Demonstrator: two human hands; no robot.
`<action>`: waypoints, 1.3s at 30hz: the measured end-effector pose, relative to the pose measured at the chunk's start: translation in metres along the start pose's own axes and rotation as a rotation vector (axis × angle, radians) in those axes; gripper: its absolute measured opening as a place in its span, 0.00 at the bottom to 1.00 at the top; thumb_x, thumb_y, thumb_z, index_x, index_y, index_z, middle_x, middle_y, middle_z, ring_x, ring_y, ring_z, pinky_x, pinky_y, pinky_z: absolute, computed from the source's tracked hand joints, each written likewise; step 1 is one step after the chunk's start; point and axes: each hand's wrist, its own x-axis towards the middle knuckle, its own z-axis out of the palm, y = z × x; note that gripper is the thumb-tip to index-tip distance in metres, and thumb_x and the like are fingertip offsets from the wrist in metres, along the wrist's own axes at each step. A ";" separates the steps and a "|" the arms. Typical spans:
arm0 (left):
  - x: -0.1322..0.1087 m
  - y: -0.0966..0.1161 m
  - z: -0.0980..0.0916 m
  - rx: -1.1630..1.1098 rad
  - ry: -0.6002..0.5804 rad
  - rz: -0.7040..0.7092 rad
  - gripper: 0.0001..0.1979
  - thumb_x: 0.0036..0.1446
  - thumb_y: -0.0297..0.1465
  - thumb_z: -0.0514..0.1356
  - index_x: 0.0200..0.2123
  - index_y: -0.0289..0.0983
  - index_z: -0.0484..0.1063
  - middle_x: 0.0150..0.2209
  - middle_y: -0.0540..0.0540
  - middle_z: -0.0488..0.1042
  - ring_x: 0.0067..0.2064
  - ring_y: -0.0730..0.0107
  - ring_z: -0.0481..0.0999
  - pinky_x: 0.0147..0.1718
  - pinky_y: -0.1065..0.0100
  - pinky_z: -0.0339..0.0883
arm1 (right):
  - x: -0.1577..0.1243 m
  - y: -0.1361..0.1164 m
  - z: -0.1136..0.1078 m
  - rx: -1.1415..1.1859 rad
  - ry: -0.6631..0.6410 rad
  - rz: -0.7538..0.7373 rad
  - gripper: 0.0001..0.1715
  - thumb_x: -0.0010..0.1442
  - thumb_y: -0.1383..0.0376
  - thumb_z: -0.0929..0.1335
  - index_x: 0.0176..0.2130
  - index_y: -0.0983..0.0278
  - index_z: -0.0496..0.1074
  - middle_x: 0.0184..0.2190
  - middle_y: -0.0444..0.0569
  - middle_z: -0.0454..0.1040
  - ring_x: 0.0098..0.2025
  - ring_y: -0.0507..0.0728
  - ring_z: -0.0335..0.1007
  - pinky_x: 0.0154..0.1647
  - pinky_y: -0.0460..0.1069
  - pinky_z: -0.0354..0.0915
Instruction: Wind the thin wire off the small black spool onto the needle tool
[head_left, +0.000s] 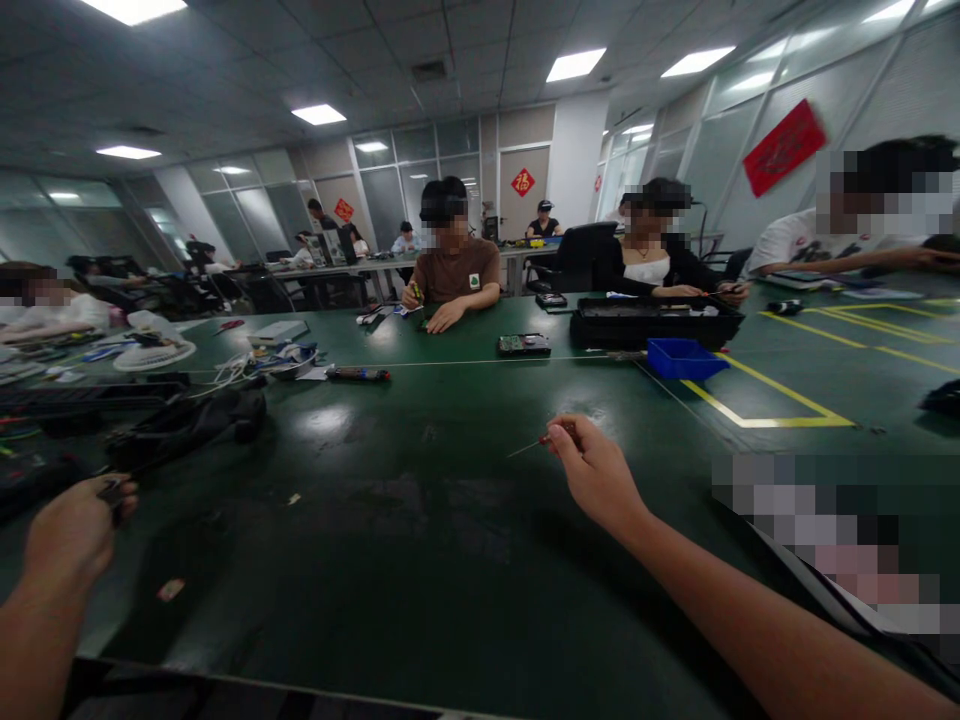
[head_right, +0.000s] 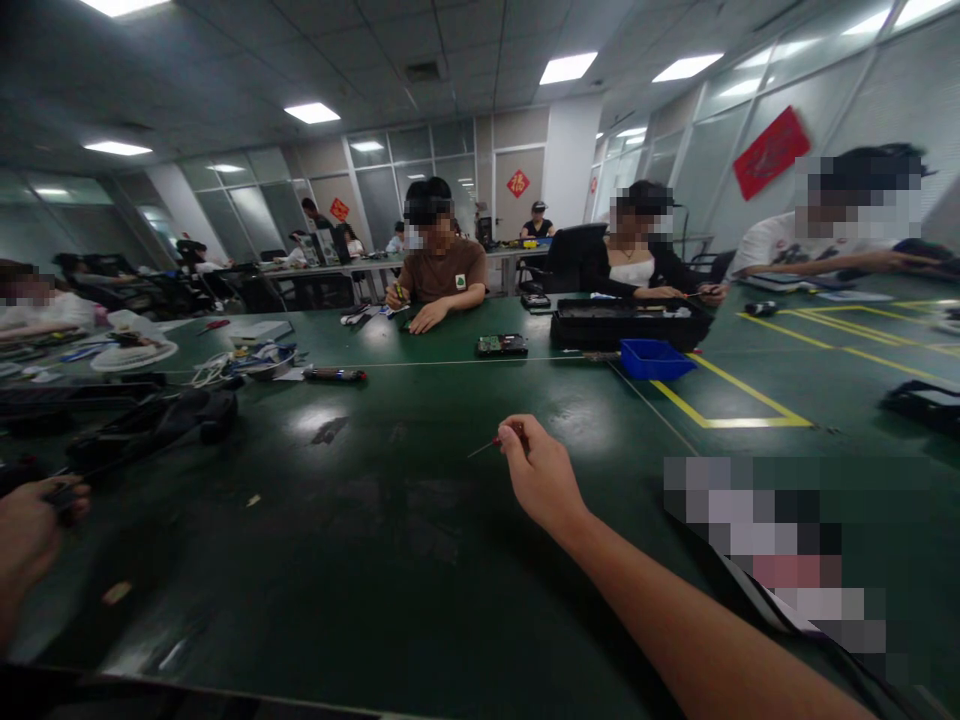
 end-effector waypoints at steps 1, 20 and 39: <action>-0.010 0.005 0.010 -0.052 -0.031 -0.016 0.08 0.41 0.17 0.52 0.24 0.34 0.65 0.21 0.52 0.66 0.23 0.75 0.63 0.21 0.79 0.58 | 0.000 -0.001 0.000 0.004 -0.001 0.001 0.16 0.68 0.54 0.60 0.41 0.60 0.70 0.34 0.49 0.77 0.37 0.59 0.75 0.39 0.54 0.66; -0.259 0.041 0.197 0.041 -1.263 0.303 0.09 0.50 0.27 0.49 0.27 0.37 0.69 0.29 0.45 0.69 0.33 0.63 0.68 0.34 0.63 0.60 | -0.007 -0.010 -0.002 -0.013 -0.117 -0.021 0.17 0.65 0.52 0.64 0.35 0.60 0.73 0.30 0.46 0.77 0.33 0.58 0.73 0.36 0.52 0.64; -0.283 0.010 0.210 0.206 -1.212 0.850 0.15 0.56 0.25 0.63 0.47 0.42 0.73 0.46 0.47 0.75 0.50 0.59 0.71 0.52 0.58 0.63 | -0.011 -0.010 0.002 0.196 -0.014 0.000 0.14 0.64 0.54 0.65 0.43 0.60 0.72 0.37 0.50 0.80 0.40 0.60 0.78 0.43 0.56 0.70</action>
